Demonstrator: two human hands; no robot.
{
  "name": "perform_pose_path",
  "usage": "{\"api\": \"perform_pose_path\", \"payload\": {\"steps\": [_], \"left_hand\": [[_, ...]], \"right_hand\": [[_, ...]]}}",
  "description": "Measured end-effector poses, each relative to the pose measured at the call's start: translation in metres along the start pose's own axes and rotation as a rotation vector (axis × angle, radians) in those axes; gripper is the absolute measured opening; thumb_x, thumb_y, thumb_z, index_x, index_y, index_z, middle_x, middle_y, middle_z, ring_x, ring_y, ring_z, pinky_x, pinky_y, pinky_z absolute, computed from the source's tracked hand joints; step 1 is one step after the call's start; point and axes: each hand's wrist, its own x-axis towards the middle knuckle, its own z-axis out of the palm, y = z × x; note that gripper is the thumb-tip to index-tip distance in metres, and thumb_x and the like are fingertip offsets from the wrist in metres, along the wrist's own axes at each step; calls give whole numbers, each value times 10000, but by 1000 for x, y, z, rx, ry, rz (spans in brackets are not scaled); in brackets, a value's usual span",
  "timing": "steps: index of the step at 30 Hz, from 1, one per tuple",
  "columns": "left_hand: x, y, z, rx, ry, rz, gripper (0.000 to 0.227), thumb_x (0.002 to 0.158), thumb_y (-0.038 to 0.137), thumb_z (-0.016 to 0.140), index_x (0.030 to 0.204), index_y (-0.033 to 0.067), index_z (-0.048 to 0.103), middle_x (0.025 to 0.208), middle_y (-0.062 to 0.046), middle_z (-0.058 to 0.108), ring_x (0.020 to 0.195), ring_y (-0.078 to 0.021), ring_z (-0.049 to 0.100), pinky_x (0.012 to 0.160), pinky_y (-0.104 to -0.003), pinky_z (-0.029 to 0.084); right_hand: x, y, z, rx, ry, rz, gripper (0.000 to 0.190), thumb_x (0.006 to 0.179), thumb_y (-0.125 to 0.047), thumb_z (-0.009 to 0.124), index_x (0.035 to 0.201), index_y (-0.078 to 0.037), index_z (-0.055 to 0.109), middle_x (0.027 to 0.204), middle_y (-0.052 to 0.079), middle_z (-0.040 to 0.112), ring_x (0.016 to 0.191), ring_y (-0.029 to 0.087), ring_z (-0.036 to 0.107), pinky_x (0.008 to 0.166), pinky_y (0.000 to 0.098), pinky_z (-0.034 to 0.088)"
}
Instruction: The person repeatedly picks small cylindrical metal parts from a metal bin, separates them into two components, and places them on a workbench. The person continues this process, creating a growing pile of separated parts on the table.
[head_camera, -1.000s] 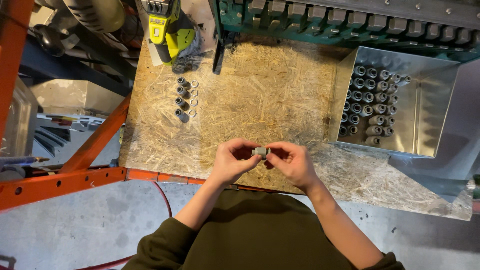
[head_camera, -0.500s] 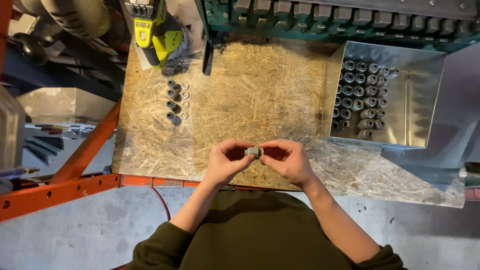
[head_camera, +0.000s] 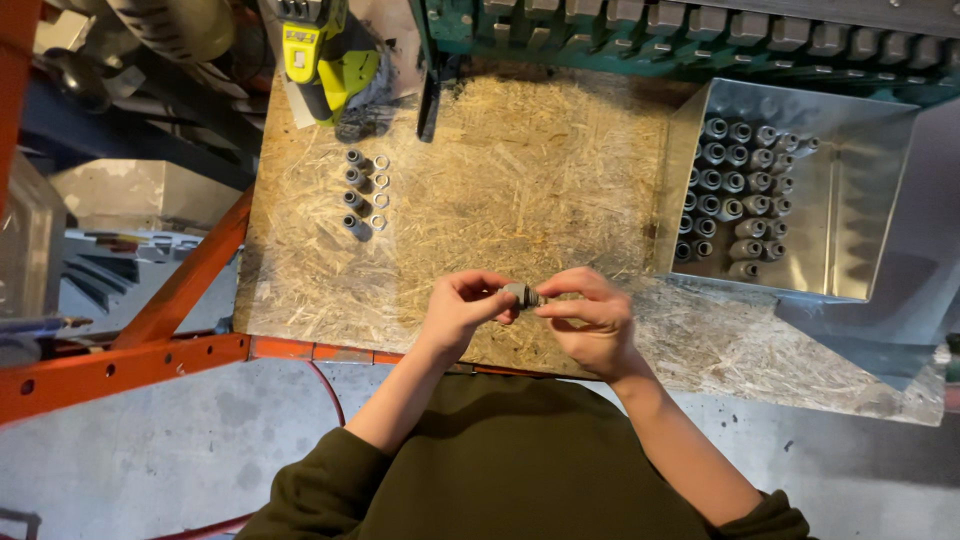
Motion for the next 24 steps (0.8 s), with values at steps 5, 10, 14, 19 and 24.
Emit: {"api": "perform_pose_path", "payload": {"steps": [5, 10, 14, 19, 24], "left_hand": [[5, -7, -13, -42, 20, 17, 352, 891, 44, 1027, 1153, -126, 866, 841, -181, 778, 762, -271, 864, 730, -404, 773], [8, -16, -20, 33, 69, 132, 379, 850, 5, 1036, 1189, -71, 885, 925, -147, 796, 837, -204, 817, 783, -376, 738], [8, -12, -64, 498, 226, 368, 435, 767, 72, 1029, 1191, 129, 951, 987, -80, 786, 854, -158, 772, 804, -282, 683], [23, -3, -168, 837, 530, 435, 448, 759, 132, 993, 1200, 93, 921, 1002, -138, 807, 869, -271, 815, 808, -371, 686], [59, -13, -260, 1027, 791, 495, 414, 702, 133, 996, 1094, 113, 867, 936, -90, 780, 867, -337, 825, 813, -429, 695]], "right_hand": [[-1, 3, -3, -44, 36, 98, 333, 775, 93, 1003, 1056, -82, 969, 1121, 173, 875, 873, 303, 864, 790, 405, 725], [-8, 18, 4, -50, 3, 167, 341, 803, 76, 1007, 1113, -50, 942, 1103, 184, 865, 839, 308, 861, 730, 395, 723], [-9, 28, 25, 8, -35, 237, 334, 816, 77, 1011, 1128, -12, 931, 1086, 199, 860, 818, 293, 847, 723, 381, 723], [-17, 54, 59, 37, -83, 339, 358, 817, 94, 1017, 1152, 51, 895, 1076, 211, 854, 806, 270, 840, 735, 375, 719], [-20, 101, 108, 58, -145, 443, 390, 820, 86, 1031, 1184, 60, 895, 1104, 219, 825, 810, 260, 836, 749, 351, 715]]}}
